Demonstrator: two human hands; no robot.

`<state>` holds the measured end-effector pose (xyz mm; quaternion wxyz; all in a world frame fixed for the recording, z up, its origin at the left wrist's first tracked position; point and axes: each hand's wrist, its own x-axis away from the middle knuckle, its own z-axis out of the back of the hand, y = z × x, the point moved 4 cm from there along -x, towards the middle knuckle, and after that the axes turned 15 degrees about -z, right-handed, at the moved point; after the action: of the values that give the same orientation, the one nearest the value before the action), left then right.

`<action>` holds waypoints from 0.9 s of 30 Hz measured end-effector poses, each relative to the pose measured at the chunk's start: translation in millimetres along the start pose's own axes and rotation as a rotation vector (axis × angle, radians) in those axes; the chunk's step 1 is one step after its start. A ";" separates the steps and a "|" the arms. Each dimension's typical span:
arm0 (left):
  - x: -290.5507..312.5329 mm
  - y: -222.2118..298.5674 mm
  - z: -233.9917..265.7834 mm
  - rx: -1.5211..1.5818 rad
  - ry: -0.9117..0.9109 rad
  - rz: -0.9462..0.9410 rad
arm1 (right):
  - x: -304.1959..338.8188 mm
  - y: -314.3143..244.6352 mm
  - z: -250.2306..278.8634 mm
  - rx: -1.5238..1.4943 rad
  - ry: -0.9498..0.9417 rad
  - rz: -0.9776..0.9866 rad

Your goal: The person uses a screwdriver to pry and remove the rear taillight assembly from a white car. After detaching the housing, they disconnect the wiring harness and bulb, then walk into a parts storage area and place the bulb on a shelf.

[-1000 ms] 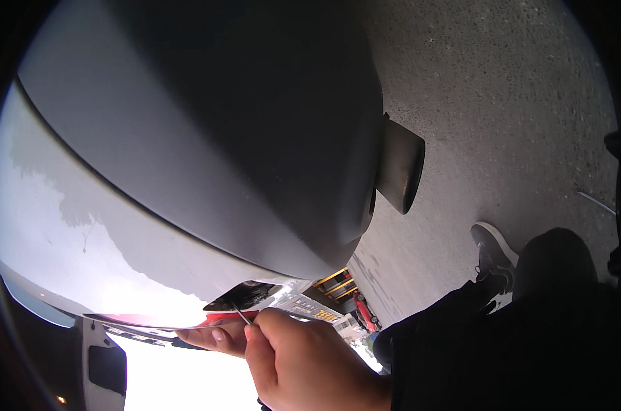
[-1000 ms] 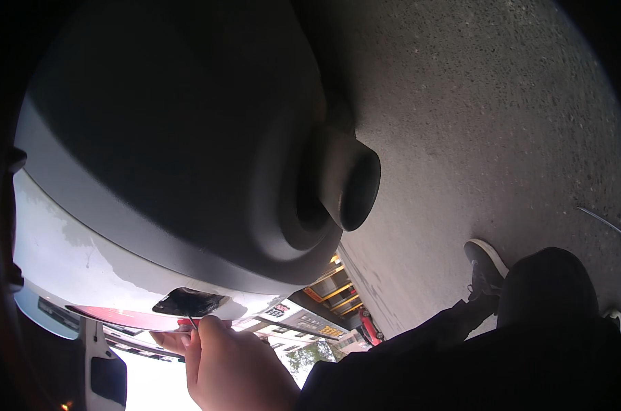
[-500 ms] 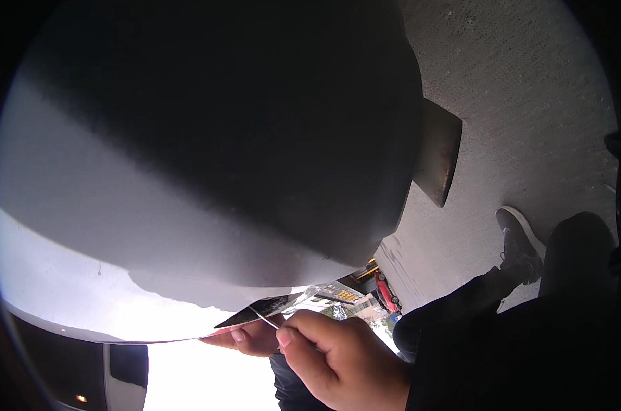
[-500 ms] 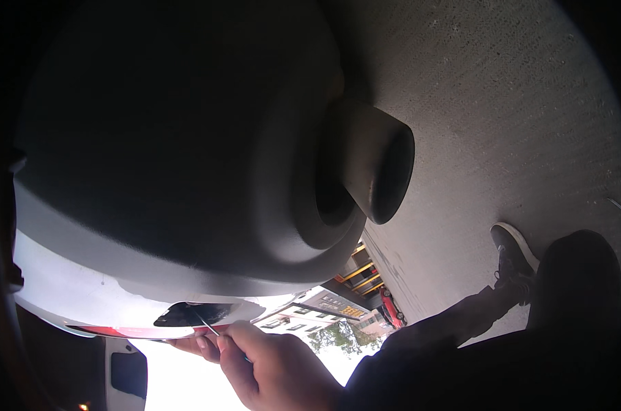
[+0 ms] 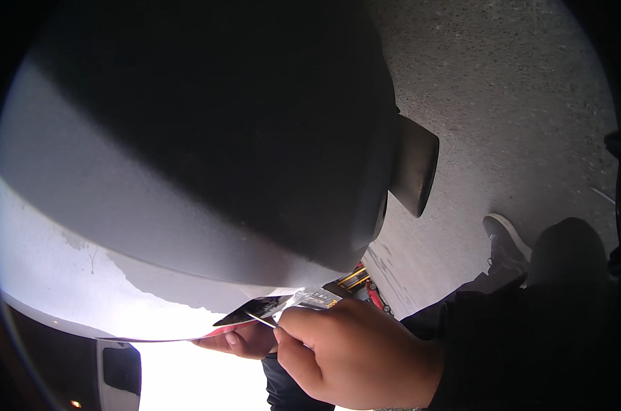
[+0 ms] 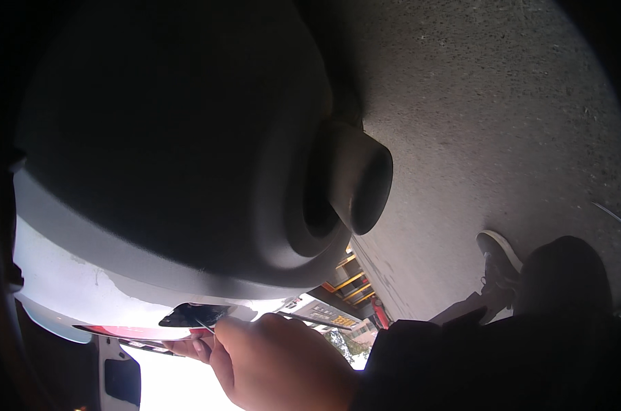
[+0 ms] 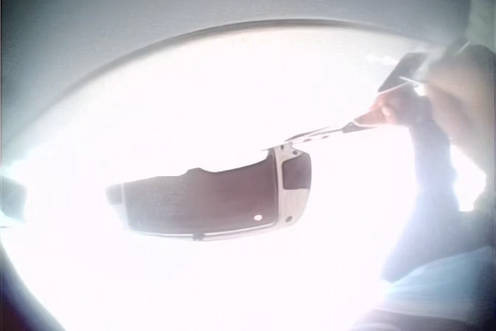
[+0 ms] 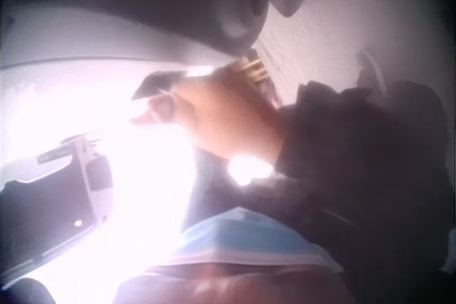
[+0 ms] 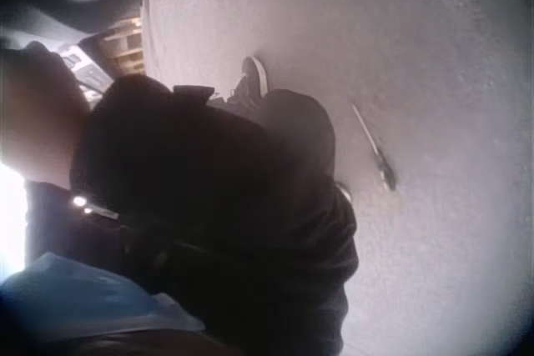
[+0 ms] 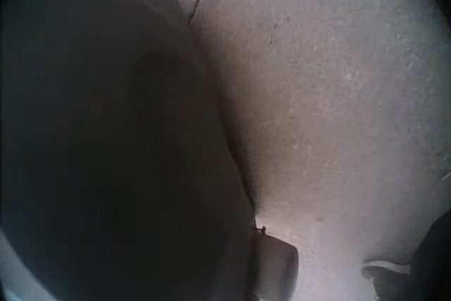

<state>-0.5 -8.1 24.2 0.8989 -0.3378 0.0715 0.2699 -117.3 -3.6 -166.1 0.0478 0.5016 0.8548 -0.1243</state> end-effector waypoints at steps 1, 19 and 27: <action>-0.6 0.7 0.3 0.002 0.001 0.000 | -0.1 0.2 -1.9 0.002 -0.008 0.002; 8.1 -7.5 -10.3 0.165 0.284 0.088 | 3.2 -54.2 -19.1 0.631 0.350 0.017; 13.0 -7.1 -5.4 0.051 0.323 0.100 | 8.6 -71.4 -36.7 1.114 0.557 0.079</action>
<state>14.6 -10.4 20.1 0.8693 -0.3500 0.2384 0.2548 -182.0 -20.0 -120.8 -0.4412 0.4959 0.6227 -0.4143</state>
